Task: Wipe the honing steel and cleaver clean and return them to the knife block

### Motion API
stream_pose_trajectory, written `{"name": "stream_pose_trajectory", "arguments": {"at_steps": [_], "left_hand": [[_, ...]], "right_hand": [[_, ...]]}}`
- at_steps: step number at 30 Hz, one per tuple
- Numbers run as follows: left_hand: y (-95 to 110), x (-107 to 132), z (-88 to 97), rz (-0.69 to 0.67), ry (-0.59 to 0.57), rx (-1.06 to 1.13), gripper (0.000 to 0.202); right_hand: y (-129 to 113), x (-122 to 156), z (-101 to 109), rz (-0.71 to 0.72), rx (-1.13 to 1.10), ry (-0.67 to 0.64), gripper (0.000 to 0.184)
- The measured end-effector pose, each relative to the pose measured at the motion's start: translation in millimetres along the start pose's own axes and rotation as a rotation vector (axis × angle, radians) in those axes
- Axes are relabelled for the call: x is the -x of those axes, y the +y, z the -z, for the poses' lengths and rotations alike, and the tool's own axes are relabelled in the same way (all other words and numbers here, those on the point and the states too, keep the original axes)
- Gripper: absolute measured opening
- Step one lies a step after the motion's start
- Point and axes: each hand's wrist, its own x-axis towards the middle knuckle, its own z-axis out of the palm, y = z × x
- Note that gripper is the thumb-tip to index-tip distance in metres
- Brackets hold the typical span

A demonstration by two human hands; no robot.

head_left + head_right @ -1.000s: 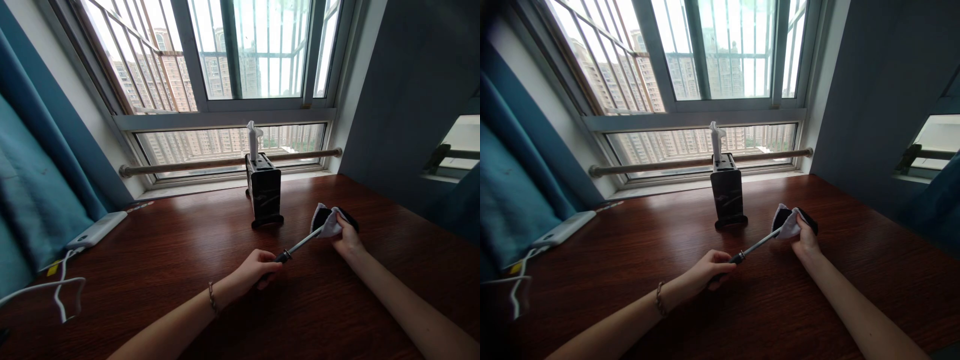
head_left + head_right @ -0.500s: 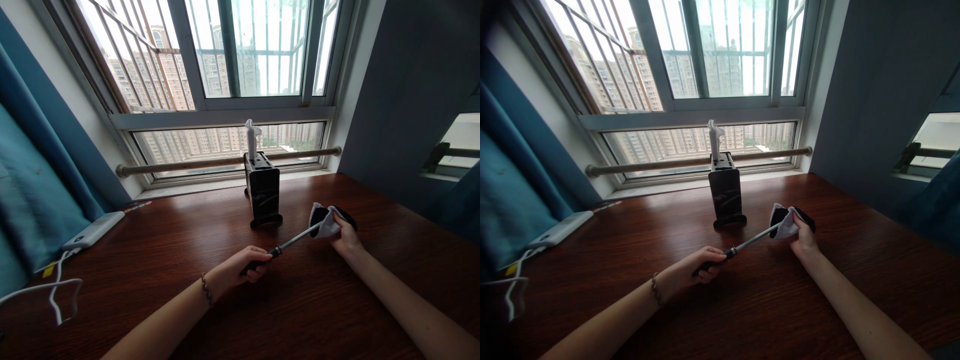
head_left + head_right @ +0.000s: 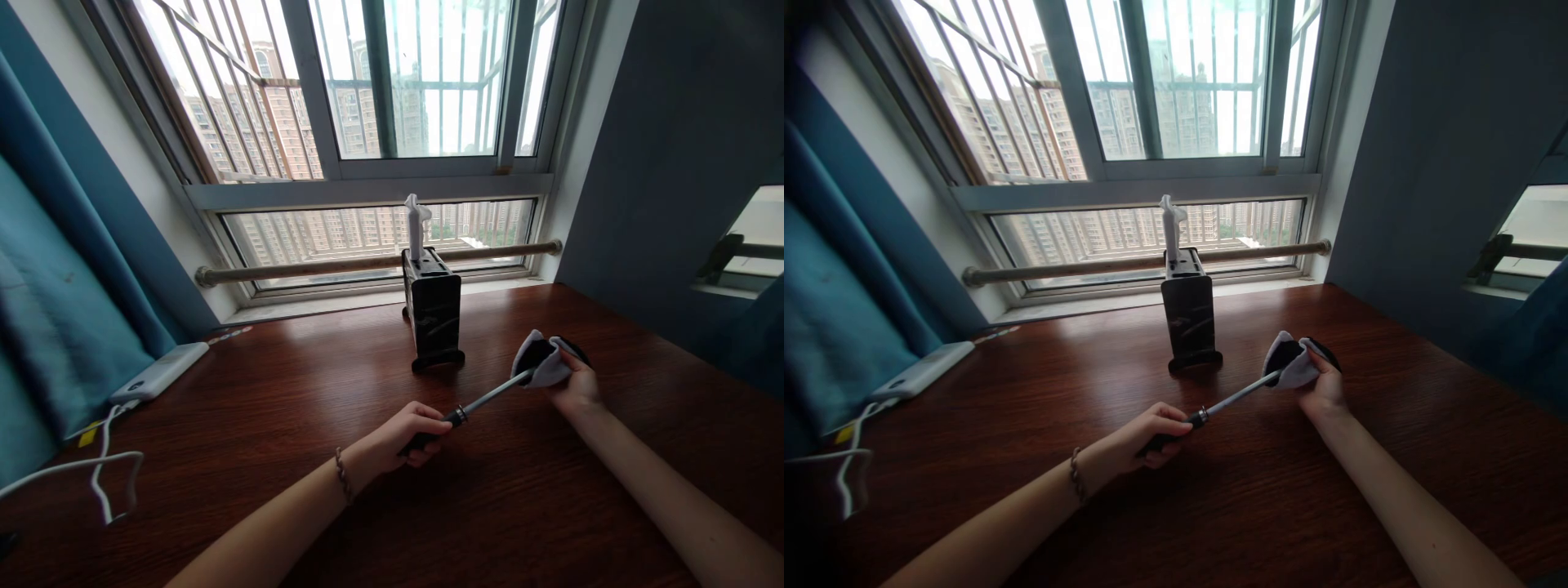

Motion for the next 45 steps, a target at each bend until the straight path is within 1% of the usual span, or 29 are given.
{"name": "stream_pose_trajectory", "arguments": {"at_steps": [5,10,13,19,22,25,26,28,29,31,32,34,38,42,45], "left_hand": [[0.9,0.1,4.8,0.011,-0.034,0.062,0.023],[-0.3,1.1,5.0,0.008,-0.028,0.049,0.025],[-0.1,1.0,4.9,0.011,-0.028,0.051,0.025],[4.6,1.5,4.1,0.015,-0.034,0.100,0.024],[6.1,2.0,5.1,0.026,-0.040,0.148,0.024],[5.5,1.4,7.0,0.038,-0.050,0.205,0.022],[5.1,1.1,7.4,0.036,-0.052,0.215,0.022],[4.3,0.5,7.7,0.027,-0.055,0.210,0.023],[3.8,0.3,7.5,0.018,-0.055,0.199,0.023],[2.7,-0.1,6.5,-0.001,-0.049,0.166,0.024],[2.0,-0.2,5.8,-0.011,-0.040,0.146,0.024],[0.3,-0.7,3.9,-0.030,-0.010,0.109,0.026],[-2.1,-1.9,-1.5,-0.046,0.053,0.054,0.027],[-0.8,-1.3,-7.9,-0.062,0.071,0.035,0.027],[0.7,0.2,-10.3,-0.066,0.068,0.026,0.026]], "right_hand": [[0.0,1.5,2.0,0.059,-0.046,-0.094,0.021],[-0.5,-2.3,6.7,-0.008,-0.055,-0.112,0.024],[-0.1,-0.8,6.2,-0.052,-0.086,-0.129,0.027],[0.0,10.0,-5.8,-0.139,-0.144,-0.099,0.028],[1.0,15.6,-11.9,-0.160,-0.180,-0.117,0.030],[8.3,23.1,-13.9,-0.185,-0.196,-0.166,0.031],[12.3,26.1,-13.5,-0.198,-0.184,-0.181,0.026],[21.4,32.5,-11.2,-0.227,-0.139,-0.225,0.012],[25.8,35.3,-9.6,-0.240,-0.107,-0.260,0.011],[32.5,39.3,-6.4,-0.248,-0.035,-0.342,0.026],[34.6,40.3,-5.0,-0.240,-0.003,-0.378,0.030],[36.5,40.5,-2.8,-0.220,0.048,-0.409,0.032],[38.2,38.1,-1.1,-0.214,0.073,-0.370,0.028],[37.0,34.8,-3.7,-0.200,-0.014,-0.256,0.011],[28.3,28.3,-8.3,-0.144,-0.058,-0.131,0.022]]}}
